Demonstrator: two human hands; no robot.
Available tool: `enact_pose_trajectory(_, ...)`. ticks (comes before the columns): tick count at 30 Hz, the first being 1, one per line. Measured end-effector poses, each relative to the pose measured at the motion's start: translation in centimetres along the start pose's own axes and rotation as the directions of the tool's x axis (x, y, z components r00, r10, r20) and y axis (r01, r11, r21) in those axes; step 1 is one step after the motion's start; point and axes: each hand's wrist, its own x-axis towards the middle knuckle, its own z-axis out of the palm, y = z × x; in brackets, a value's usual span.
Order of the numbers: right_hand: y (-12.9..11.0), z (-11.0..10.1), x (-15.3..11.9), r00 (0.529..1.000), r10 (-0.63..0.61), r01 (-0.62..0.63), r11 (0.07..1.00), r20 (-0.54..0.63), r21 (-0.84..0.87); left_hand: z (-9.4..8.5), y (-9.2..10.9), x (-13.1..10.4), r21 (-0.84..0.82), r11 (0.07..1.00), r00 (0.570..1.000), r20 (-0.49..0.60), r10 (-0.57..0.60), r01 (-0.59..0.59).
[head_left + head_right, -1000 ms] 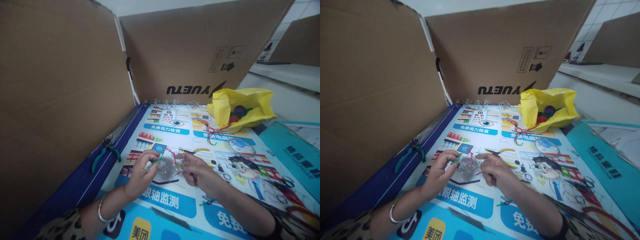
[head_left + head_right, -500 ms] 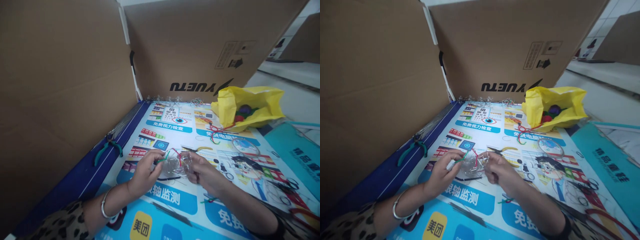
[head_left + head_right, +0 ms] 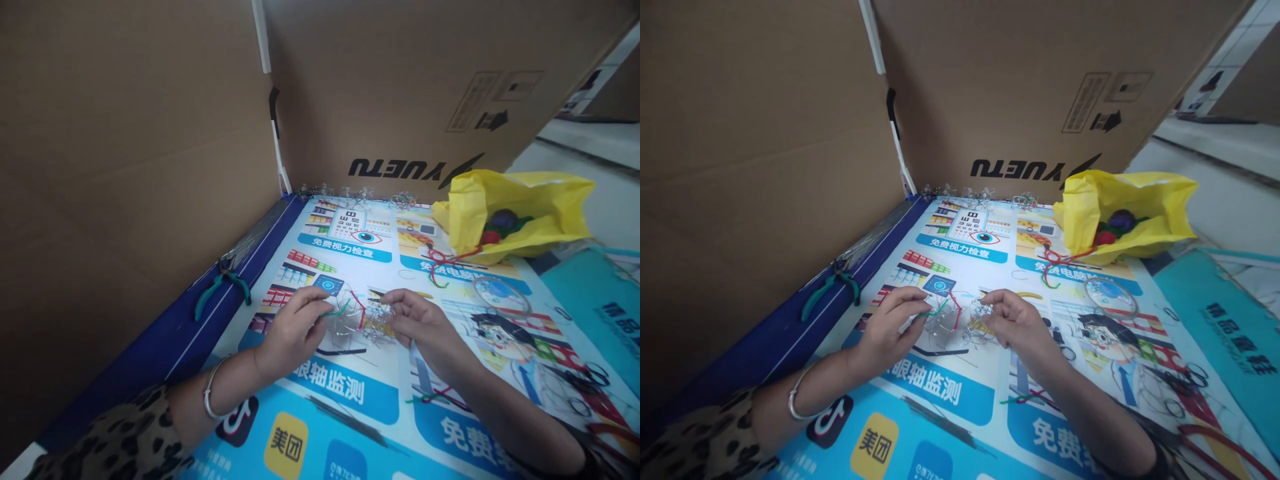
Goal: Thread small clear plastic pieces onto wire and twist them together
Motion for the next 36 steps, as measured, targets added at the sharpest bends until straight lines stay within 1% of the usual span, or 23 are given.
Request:
enact_pose_trajectory(5, -0.1, -0.1, -0.1, 1.000, -0.024, 0.023, 0.997, -0.011, -0.078, 0.0, -0.4, -0.1, 0.081, 0.997, 0.998, 0.056, -0.025, 0.020)
enact_pose_trajectory(9, 0.0, -0.2, 0.0, 0.999, -0.037, 0.036, 0.994, -0.013, -0.106, 0.1, -0.6, -0.2, 0.107, 0.994, 0.997, 0.075, -0.037, 0.029)
enact_pose_trajectory(11, 0.1, -0.2, 0.1, 0.999, -0.045, 0.044, 0.991, -0.009, -0.123, 0.0, -0.5, -0.2, 0.133, 0.991, 0.997, 0.063, -0.036, 0.027)
enact_pose_trajectory(15, 0.0, -0.1, 0.0, 0.998, -0.059, 0.056, 0.986, -0.015, -0.159, -0.5, -0.3, 0.4, 0.220, 0.975, 1.000, 0.003, 0.026, -0.026)
enact_pose_trajectory(22, -0.5, 0.1, -0.3, 0.999, -0.048, 0.045, 0.982, -0.012, -0.186, -0.9, -0.5, 0.6, 0.230, 0.971, 0.998, 0.014, 0.066, -0.067)
enact_pose_trajectory(28, -1.3, 0.2, -0.5, 1.000, -0.021, 0.025, 0.976, 0.022, -0.215, -1.5, -0.7, 0.7, 0.298, 0.943, 0.988, -0.010, 0.154, -0.144)
enact_pose_trajectory(32, -1.2, 0.1, -0.5, 0.998, -0.005, 0.018, 0.983, 0.069, -0.185, -2.1, -0.6, 0.9, 0.346, 0.916, 0.977, 0.001, 0.215, -0.202)
enact_pose_trajectory(36, -1.0, 0.0, -0.5, 0.995, 0.024, -0.011, 0.991, 0.094, -0.134, -2.4, -0.6, 0.9, 0.337, 0.916, 0.972, -0.012, 0.233, -0.215)
